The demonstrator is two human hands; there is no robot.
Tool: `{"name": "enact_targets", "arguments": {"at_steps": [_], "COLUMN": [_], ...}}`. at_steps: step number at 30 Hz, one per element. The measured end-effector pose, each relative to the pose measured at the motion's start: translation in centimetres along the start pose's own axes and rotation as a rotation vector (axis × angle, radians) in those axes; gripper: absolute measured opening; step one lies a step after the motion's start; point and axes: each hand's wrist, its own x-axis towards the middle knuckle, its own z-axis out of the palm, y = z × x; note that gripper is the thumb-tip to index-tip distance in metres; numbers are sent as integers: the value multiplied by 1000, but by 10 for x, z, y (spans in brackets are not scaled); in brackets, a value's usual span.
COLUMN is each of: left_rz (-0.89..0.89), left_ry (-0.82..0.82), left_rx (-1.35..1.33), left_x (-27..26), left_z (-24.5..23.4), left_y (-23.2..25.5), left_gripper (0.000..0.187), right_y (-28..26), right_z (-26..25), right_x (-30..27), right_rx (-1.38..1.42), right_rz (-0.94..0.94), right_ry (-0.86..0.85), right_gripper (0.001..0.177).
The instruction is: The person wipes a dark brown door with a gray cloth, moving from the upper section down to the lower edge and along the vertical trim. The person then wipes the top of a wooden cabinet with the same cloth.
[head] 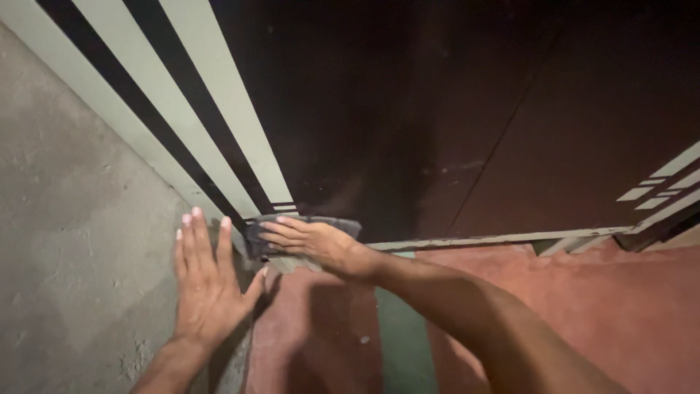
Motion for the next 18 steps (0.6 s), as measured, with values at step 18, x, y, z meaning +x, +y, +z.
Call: {"name": "enact_targets", "arguments": {"at_steps": [18], "left_rz": [-12], "left_ry": [12], "left_rx": [-14], "left_x": [-5], "left_z": [15], "left_y": [9], "left_gripper": [95], "right_y": [-29], "right_z": [21], "right_x": [66], "right_rx": [-51], "right_rz": [4], "right_ry": [-53], "right_gripper": [77]}}
